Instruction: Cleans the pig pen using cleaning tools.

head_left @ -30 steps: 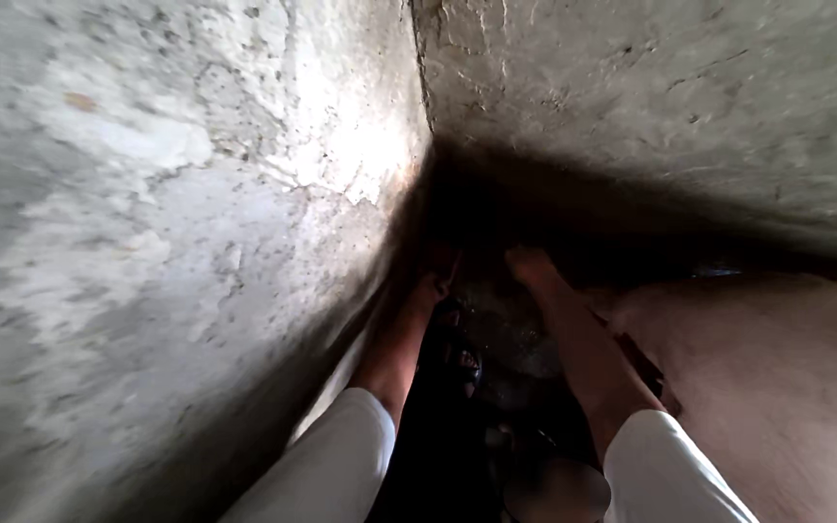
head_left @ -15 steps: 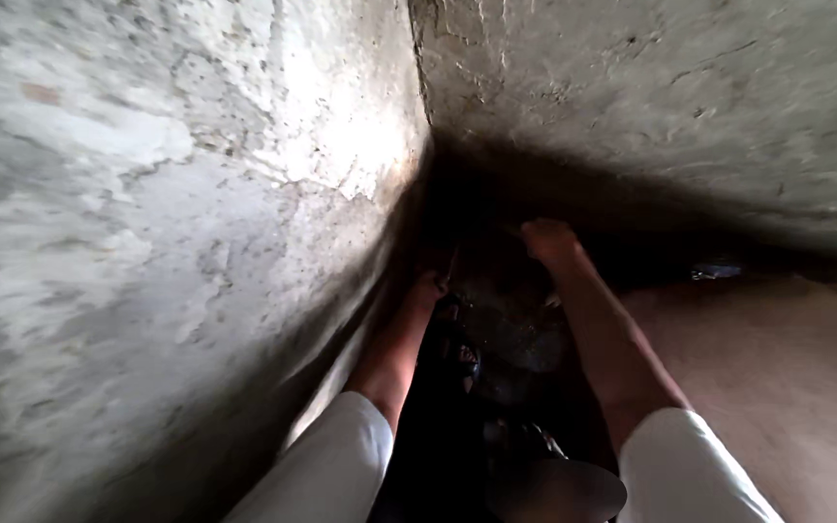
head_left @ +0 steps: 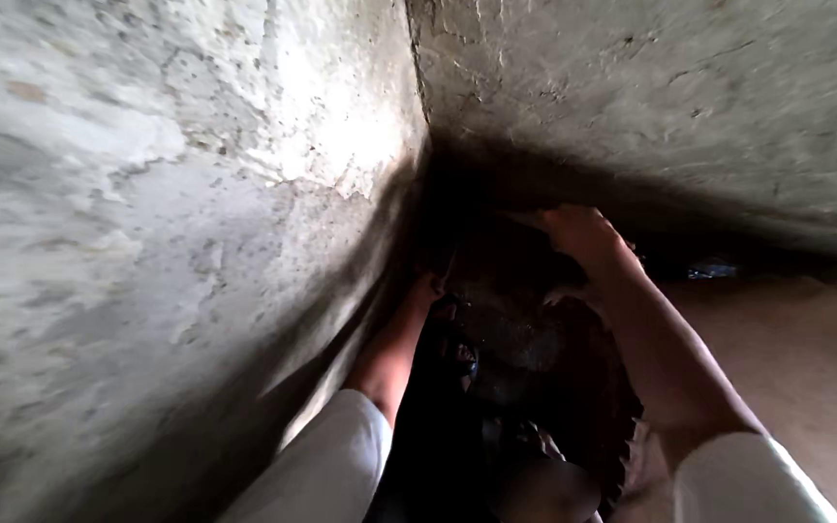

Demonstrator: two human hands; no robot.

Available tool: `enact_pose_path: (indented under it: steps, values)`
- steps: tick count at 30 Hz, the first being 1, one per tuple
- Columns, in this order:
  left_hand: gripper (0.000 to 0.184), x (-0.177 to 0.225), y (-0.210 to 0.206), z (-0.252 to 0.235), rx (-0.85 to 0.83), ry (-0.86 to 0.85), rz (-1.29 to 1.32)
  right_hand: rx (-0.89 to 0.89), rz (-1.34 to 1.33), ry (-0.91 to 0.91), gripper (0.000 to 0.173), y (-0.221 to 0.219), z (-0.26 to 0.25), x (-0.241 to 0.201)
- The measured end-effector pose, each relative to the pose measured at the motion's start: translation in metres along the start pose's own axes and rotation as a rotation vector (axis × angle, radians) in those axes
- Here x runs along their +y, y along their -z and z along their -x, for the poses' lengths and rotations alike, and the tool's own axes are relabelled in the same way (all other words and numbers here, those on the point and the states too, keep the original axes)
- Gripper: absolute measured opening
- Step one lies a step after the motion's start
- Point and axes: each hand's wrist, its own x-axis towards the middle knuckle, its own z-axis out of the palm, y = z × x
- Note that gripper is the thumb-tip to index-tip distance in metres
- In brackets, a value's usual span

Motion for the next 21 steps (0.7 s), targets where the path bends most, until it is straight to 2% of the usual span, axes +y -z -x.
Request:
enact_pose_path:
  steps: [2,3,6,7,9,12,15,17,20,21]
  values:
    - [0.008,0.001,-0.002,0.000,0.024,-0.007,-0.016,0.038,-0.045,-0.005,0.023,0.000,-0.020,-0.024]
    - [0.010,0.001,-0.003,-0.001,0.037,-0.008,-0.028,0.029,-0.073,0.027,0.023,-0.014,-0.031,-0.038]
    - [0.013,-0.001,-0.001,-0.004,0.020,-0.019,-0.032,-0.127,-0.133,0.196,0.029,-0.074,-0.040,-0.072]
    - [0.011,-0.001,0.000,-0.003,0.003,-0.029,-0.030,-0.190,-0.129,0.218,0.030,-0.080,-0.034,-0.072]
    - [0.015,0.001,0.007,-0.002,-0.033,-0.088,-0.044,-0.160,-0.135,0.195,0.031,-0.070,-0.028,-0.048]
    - [0.016,0.002,0.004,0.003,-0.014,-0.104,-0.069,-0.017,0.011,0.078,0.023,-0.012,-0.019,-0.012]
    - [0.016,0.003,0.005,0.011,-0.022,-0.097,-0.049,0.033,0.003,0.006,0.022,0.008,-0.027,-0.024]
    - [0.015,0.005,0.003,0.008,-0.036,-0.076,-0.025,-0.010,-0.069,0.036,0.027,-0.022,-0.040,-0.044]
    - [0.012,0.003,0.001,0.002,-0.016,-0.054,-0.030,-0.163,-0.133,0.174,0.033,-0.096,-0.050,-0.059]
    - [0.012,0.005,-0.002,0.002,-0.016,-0.055,-0.037,-0.207,-0.133,0.186,0.035,-0.099,-0.044,-0.055]
